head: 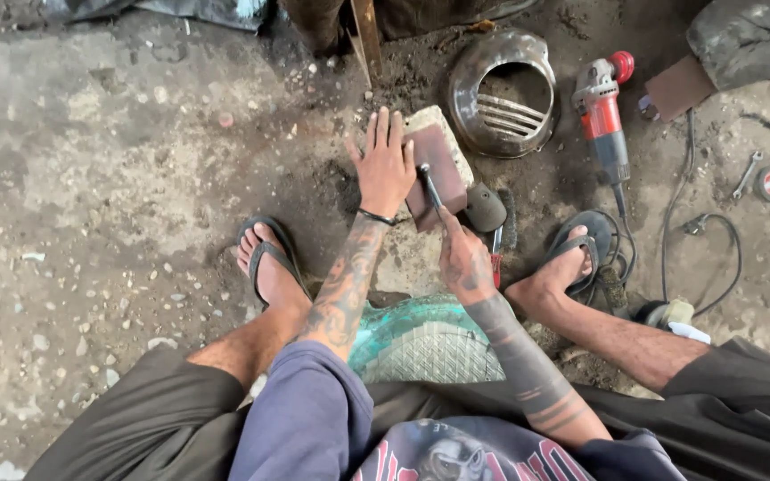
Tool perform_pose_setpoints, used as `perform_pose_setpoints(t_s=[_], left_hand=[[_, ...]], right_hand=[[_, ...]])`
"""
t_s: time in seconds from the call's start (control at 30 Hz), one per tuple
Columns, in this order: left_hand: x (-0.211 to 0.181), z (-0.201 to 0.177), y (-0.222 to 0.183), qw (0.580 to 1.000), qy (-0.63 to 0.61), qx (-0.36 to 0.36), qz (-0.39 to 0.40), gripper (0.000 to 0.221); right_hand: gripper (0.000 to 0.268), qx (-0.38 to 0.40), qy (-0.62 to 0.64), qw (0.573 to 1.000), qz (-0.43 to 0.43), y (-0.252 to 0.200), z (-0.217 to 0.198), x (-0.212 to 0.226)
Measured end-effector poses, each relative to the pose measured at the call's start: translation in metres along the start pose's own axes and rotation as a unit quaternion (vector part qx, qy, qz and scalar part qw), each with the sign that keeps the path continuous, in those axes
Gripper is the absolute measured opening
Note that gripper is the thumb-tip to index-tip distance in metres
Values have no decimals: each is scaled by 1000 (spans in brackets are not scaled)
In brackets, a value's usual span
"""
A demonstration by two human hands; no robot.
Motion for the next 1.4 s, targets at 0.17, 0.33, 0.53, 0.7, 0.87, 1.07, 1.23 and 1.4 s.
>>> perform_pose_setpoints(t_s=[0.17,0.33,0.53,0.7,0.87,1.07,1.23,1.4], left_hand=[[3,3,-11,999,5,-20,42,53],[18,21,1,998,20,-42,49,54],[23,23,9,997,4,-61,46,51],[32,37,17,996,28,-81,33,52],[23,25,6,995,-2,-97,38,48],[23,20,7,990,20,-123,62,46],[28,26,9,996,-6,-73,56,48],[18,11,0,992,-35,-100,73,47]], right_hand=[[63,-12,39,998,-45,-2,-4,-2],[54,-26,49,997,-47,-26,-17,-1],[61,-30,30,996,-77,9,-25,18],[75,-52,-11,992,-113,123,15,-5],[66,-23,19,998,-58,2,-15,33],[77,2,20,999,-28,2,5,-9],[51,19,147,989,23,66,-51,32],[47,-212,124,965,-91,28,-107,-31]])
Point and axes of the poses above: each hand's wrist, its own y-axis towards the middle knuckle, its own z-axis out of the palm, x = y × z, the point moved 10 cm from there along y, towards the middle knuckle, and after that the axes turned 9 degrees about x, right-handed, at the moved point
